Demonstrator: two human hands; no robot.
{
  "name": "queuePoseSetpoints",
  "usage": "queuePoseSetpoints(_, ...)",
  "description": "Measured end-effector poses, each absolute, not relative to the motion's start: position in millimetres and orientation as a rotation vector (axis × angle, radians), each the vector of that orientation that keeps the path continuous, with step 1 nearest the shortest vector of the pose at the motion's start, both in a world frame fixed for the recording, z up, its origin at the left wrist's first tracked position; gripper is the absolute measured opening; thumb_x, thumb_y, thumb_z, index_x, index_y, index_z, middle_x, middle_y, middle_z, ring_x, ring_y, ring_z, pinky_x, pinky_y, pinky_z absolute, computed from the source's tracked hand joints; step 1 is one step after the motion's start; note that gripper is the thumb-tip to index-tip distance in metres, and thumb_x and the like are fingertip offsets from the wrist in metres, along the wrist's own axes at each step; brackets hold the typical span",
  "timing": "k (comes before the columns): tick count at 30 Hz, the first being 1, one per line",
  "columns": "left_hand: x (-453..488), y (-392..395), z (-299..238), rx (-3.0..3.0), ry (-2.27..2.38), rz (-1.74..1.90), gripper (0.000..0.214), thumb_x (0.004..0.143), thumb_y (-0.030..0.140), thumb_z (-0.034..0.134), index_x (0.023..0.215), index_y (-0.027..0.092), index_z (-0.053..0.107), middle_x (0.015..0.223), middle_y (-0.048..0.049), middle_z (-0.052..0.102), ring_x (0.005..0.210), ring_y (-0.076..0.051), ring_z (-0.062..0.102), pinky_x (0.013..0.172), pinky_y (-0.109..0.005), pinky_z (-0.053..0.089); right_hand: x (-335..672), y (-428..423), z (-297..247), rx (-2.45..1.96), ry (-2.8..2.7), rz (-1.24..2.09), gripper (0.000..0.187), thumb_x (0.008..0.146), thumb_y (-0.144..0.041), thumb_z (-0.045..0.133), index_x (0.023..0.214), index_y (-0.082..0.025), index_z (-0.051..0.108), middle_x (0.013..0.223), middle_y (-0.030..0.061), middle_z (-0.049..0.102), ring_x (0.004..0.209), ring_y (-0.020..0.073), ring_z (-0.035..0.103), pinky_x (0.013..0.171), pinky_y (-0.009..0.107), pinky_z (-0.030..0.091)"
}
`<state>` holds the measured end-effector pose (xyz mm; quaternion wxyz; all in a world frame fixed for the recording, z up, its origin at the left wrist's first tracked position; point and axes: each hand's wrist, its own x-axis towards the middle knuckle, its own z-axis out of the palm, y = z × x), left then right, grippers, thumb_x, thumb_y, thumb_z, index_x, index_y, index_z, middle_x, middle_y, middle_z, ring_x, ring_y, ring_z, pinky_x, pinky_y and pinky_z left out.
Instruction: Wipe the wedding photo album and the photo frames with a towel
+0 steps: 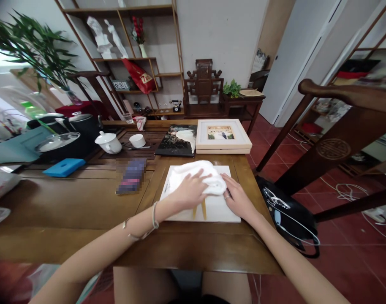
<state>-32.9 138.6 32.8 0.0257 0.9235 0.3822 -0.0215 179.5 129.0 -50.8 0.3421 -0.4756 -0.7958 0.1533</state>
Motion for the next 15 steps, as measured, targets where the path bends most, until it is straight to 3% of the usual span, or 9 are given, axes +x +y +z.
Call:
queuePoseSetpoints(5,-28.0,187.6,36.0,2.755,1.214,0.075,0.045,0.105,0.041,0.033,0.126,0.015,0.063,0.137,-0.0155,0.058,0.134,-0.032,0.045,0.104,-0.050,0.042,175.0,128.4,-49.4,-1.253,-2.085,0.336,0.043,0.095,-0.022,0.040,0.134,-0.018,0.057,0.140,0.0144,0.058,0.135,0.0286,0.050,0.113,0.053,0.040)
queuePoseSetpoints(10,2.2,204.3,34.8,2.742,1.185,0.080,0.047,0.106,0.046,0.026,0.124,0.026,0.064,0.126,-0.0055,0.067,0.127,-0.026,0.051,0.100,-0.046,0.045,176.7,129.6,-53.0,-1.294,-2.071,0.304,0.042,0.094,-0.024,0.042,0.131,-0.016,0.060,0.137,0.0157,0.060,0.132,0.0302,0.053,0.112,0.054,0.041)
queuePoseSetpoints(15,16.8,198.7,32.0,2.773,1.280,0.139,0.051,0.104,0.047,0.031,0.114,0.014,0.069,0.122,-0.0173,0.066,0.121,-0.032,0.055,0.098,-0.052,0.043,177.3,129.5,-50.9,-1.292,-2.082,0.311,0.042,0.094,-0.023,0.042,0.130,-0.017,0.061,0.133,0.0152,0.063,0.129,0.0304,0.056,0.110,0.054,0.044)
